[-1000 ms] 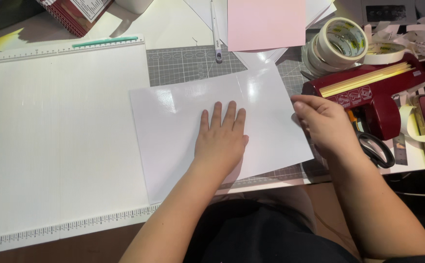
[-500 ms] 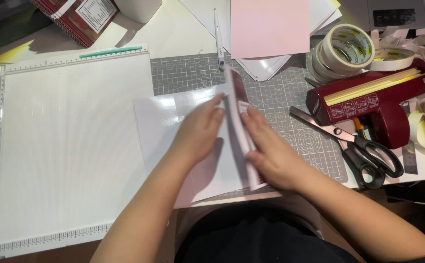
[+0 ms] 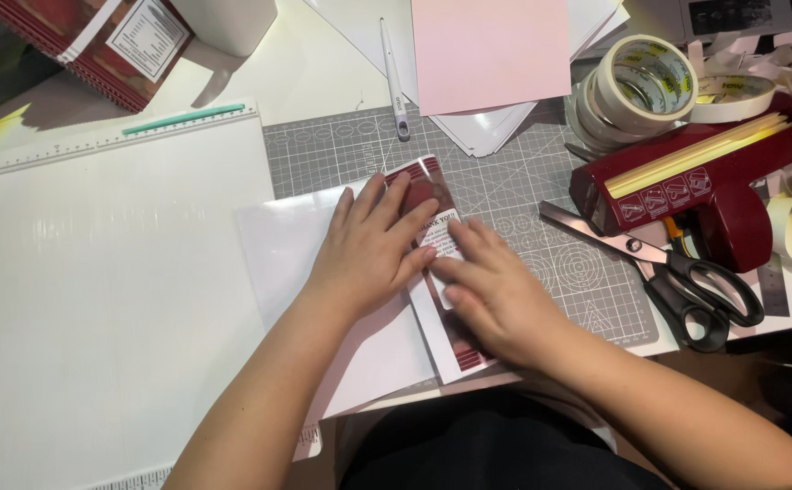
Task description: The person prepares packaging materials by aligning a printed sheet with a pink paper insert and using a scoring tool to mark fold lines along the layout.
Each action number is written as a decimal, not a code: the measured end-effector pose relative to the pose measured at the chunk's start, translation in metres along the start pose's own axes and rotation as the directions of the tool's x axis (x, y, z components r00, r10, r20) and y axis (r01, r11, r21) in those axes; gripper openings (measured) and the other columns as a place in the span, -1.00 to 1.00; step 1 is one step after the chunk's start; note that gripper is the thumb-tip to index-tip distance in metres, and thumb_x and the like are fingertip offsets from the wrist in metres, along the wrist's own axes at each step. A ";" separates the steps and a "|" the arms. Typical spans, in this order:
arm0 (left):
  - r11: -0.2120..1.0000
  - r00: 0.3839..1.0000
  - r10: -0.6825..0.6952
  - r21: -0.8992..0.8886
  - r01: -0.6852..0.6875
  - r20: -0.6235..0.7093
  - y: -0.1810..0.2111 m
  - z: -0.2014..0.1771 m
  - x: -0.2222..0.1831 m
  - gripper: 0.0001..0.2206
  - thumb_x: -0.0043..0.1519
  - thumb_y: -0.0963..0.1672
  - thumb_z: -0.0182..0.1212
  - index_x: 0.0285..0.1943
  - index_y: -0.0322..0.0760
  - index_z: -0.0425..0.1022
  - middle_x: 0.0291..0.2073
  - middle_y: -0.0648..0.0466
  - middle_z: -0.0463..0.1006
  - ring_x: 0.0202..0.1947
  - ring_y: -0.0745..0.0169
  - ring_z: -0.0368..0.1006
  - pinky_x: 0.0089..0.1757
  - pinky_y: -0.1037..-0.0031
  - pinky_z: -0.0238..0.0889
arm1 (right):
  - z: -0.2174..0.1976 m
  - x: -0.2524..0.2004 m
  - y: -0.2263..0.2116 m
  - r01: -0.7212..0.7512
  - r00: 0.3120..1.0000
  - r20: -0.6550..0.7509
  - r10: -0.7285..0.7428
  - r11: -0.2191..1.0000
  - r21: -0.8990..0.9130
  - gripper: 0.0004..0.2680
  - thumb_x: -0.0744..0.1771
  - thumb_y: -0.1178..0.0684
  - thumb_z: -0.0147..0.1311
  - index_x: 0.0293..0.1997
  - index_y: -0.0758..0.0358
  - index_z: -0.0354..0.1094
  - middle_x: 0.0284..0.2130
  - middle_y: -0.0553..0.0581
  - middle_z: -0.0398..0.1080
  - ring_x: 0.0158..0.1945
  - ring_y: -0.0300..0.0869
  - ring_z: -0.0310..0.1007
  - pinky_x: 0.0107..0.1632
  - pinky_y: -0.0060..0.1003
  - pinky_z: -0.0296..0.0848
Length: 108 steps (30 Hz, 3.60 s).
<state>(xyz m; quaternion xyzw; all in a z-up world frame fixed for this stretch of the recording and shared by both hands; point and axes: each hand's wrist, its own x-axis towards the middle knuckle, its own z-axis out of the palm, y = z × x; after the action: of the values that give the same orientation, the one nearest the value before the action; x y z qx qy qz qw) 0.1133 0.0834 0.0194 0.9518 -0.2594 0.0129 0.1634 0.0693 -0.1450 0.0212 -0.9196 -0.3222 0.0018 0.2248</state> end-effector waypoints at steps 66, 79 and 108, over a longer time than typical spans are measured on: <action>0.999 0.999 -0.040 -0.006 0.041 0.035 0.000 0.007 0.000 -0.44 0.32 0.18 -0.18 0.48 0.11 0.21 0.50 0.07 0.19 0.50 -0.14 0.02 0.35 -0.24 -0.27 | -0.033 0.004 0.053 0.120 0.990 -0.021 -0.139 0.917 -0.380 -0.63 0.23 0.08 0.01 0.09 -0.35 0.50 0.27 -0.03 0.32 0.16 0.04 0.37 0.10 -0.04 0.37; 0.998 0.999 -0.041 0.042 0.039 0.030 0.001 0.007 0.000 -0.46 0.34 0.18 -0.18 0.49 0.13 0.21 0.50 0.10 0.20 0.50 -0.10 0.01 0.34 -0.22 -0.25 | -0.023 -0.075 0.039 0.211 0.970 -0.060 -0.235 0.940 -0.268 -0.74 0.38 -0.11 -0.16 0.07 -0.39 0.50 0.19 -0.08 0.42 0.22 0.01 0.36 0.18 -0.03 0.30; 0.997 0.981 -0.044 0.076 0.030 0.188 0.011 -0.010 -0.001 0.07 -0.03 0.41 0.10 0.60 -0.07 0.01 0.57 0.02 0.00 0.56 -0.05 -0.16 0.36 -0.31 -0.46 | -0.010 0.034 0.015 -0.053 0.984 0.139 0.114 0.923 -0.382 -0.55 0.41 -0.17 -0.20 0.49 0.18 0.10 0.46 0.11 0.11 0.48 0.44 -0.12 0.40 0.33 -0.07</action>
<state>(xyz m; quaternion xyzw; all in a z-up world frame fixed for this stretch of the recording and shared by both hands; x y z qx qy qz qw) 0.1072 0.0781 0.0319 0.9586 -0.2555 -0.0713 0.1034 0.1065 -0.1399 0.0290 -0.9554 -0.2940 0.0228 0.0176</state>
